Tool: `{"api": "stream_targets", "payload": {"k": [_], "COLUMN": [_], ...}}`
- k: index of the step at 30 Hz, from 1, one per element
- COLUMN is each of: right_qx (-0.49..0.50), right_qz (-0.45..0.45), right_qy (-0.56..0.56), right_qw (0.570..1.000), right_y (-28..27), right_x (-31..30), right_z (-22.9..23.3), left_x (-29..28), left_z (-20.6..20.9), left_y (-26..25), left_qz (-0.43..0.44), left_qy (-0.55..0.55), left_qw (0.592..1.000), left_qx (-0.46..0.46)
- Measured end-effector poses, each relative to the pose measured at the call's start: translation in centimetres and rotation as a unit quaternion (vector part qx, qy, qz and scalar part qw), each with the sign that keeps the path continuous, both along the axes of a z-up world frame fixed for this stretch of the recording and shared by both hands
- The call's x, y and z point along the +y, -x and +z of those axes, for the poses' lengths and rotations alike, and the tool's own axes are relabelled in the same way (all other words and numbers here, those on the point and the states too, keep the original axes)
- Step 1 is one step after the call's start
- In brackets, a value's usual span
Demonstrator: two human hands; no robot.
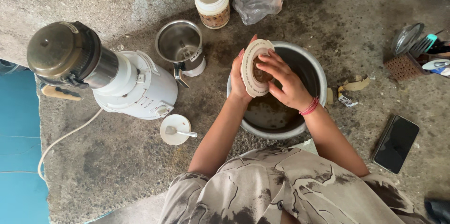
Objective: The person washes a blender jar and its lid ring in a basin of water on a concrete counter, rubbing and rinsing the parts by hand. They pour water out of the metal jar, set it on the blender base, and carry the jar and lid toward a shelf of jars.
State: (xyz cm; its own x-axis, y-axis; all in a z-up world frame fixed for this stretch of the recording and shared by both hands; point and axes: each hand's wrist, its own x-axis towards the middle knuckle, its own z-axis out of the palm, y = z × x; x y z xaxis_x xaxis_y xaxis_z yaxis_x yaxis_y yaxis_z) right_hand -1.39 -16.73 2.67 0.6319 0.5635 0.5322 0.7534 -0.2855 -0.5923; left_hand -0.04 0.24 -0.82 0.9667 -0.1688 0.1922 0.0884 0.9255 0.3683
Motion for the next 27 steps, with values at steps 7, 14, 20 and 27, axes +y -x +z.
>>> {"api": "stream_targets", "payload": {"k": [7, 14, 20, 27], "right_qx": [0.045, 0.044, 0.018, 0.11], "right_qz": [0.008, -0.004, -0.092, -0.092], "right_qy": [-0.017, -0.013, -0.026, -0.087], "right_qw": [0.999, 0.999, 0.995, 0.986], "right_y": [0.1, 0.4, 0.6, 0.3], "right_x": [0.1, 0.1, 0.0, 0.2], "right_z": [0.1, 0.6, 0.5, -1.1], "left_x": [0.2, 0.2, -0.2, -0.5], "left_z": [-0.1, -0.2, 0.6, 0.6], "left_y": [0.1, -0.1, 0.0, 0.4], "left_qz": [-0.037, -0.053, -0.011, 0.075], "left_qy": [0.011, 0.011, -0.097, -0.234], "left_qw": [0.999, 0.999, 0.995, 0.969], "left_qx": [0.01, -0.001, 0.025, -0.039]}}
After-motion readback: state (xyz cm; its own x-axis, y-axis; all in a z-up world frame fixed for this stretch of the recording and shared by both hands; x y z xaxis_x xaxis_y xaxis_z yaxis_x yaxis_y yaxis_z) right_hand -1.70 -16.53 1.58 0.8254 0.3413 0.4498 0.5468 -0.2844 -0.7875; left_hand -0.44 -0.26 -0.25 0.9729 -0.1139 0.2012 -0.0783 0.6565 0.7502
